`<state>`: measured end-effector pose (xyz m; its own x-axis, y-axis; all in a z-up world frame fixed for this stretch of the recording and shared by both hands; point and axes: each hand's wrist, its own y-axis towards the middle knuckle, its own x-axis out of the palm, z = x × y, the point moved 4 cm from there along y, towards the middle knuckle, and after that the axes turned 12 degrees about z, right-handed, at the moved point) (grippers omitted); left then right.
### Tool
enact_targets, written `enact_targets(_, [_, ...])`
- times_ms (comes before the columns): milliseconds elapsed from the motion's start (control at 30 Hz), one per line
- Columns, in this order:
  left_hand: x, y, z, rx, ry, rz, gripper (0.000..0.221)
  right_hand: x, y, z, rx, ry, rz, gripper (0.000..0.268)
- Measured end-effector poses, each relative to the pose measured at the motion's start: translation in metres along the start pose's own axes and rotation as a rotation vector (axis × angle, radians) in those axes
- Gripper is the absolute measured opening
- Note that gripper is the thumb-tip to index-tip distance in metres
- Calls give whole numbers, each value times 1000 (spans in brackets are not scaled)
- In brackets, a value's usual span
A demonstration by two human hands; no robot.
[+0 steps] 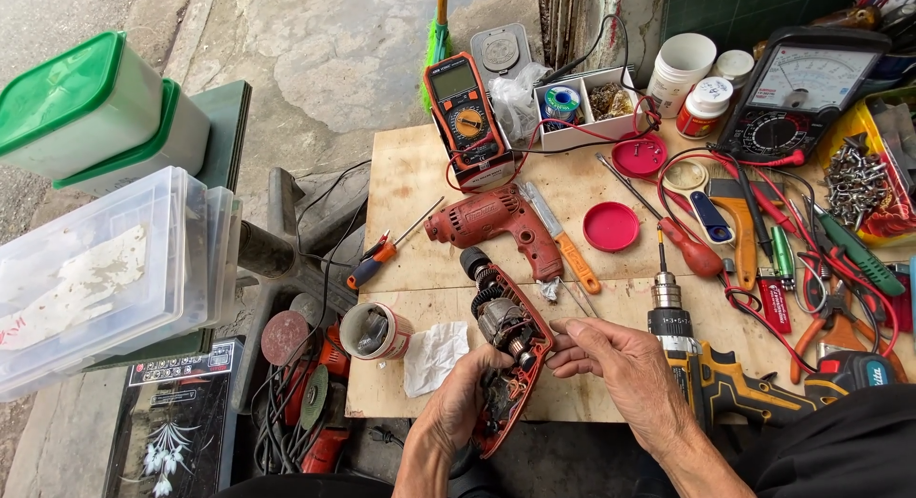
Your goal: Disassembling and inspecting the internal components of a power drill for repair on a workbench.
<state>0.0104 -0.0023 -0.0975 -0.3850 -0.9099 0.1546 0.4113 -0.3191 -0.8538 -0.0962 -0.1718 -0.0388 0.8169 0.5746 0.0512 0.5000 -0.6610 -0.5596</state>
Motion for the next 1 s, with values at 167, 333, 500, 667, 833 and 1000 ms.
enact_targets(167, [3,-5,3,-19,-8,24,28,-2,3,4,-12,5,-4,44])
enact_targets(333, [3,-4,2,-24,-24,14,30,-2,5,6,-26,13,-10,43])
enact_targets(500, [3,-6,2,-29,-4,18,27,-2,3,3,-35,-18,-15,47])
enact_targets(667, [9,-14,6,-16,-9,42,28,-2,3,1,5,-24,20,43])
enact_targets(833, [11,-14,9,62,95,29,20,-7,8,8,4,-35,69,38])
enact_targets(1000, [15,-17,10,16,101,85,25,-11,15,14,9,-55,109,34])
